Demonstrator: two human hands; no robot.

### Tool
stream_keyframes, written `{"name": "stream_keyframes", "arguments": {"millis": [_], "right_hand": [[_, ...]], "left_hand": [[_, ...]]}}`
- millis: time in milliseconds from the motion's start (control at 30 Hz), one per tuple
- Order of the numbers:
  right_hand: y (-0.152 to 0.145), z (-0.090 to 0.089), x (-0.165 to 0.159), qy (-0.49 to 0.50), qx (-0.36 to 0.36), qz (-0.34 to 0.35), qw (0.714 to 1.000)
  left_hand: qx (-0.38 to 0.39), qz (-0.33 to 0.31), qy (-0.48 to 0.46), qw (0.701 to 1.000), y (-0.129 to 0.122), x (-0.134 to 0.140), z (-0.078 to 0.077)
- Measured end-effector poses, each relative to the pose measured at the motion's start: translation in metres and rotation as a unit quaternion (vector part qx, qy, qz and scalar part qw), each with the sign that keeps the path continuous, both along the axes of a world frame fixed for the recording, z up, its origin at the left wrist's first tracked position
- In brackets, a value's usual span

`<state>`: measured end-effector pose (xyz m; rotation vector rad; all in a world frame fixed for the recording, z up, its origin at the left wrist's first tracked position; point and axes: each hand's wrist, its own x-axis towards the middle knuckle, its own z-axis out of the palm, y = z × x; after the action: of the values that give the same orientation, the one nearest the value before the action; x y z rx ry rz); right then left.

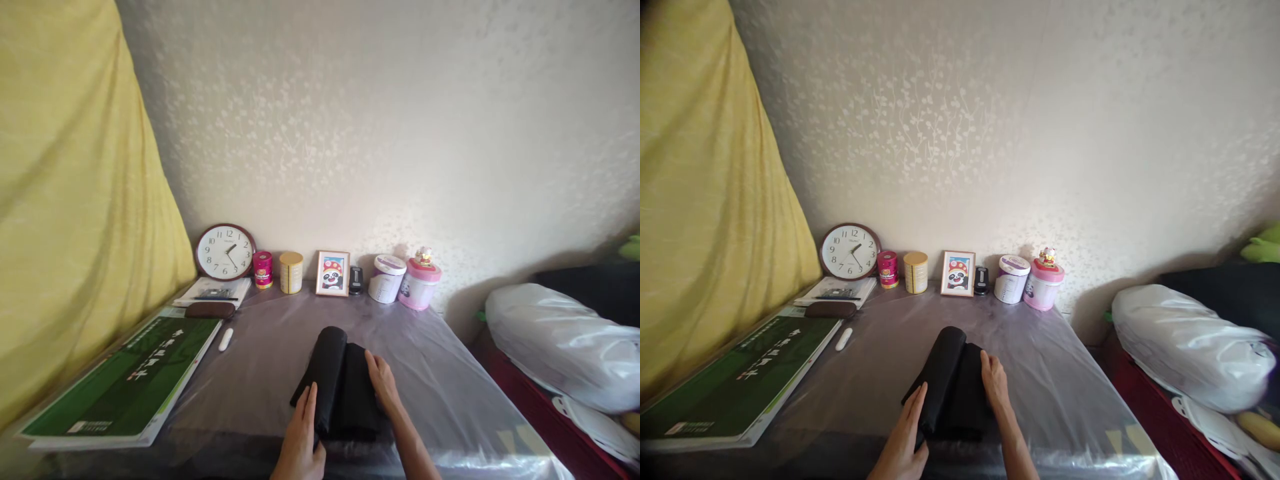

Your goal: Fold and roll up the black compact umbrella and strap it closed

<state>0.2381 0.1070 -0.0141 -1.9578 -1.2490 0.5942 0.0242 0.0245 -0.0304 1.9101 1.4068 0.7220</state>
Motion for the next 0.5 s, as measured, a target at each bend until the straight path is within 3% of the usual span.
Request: {"name": "stream_keyframes", "arguments": {"millis": [200, 500], "right_hand": [[0.01, -0.006, -0.008, -0.045, 0.059, 0.007, 0.997], [-0.003, 0.004, -0.003, 0.065, 0.137, 0.006, 0.988]], "left_hand": [[0.027, -0.013, 0.041, 0.999, 0.001, 0.0, -0.007], [0.035, -0.007, 0.119, 0.992, -0.001, 0.004, -0.014]]}}
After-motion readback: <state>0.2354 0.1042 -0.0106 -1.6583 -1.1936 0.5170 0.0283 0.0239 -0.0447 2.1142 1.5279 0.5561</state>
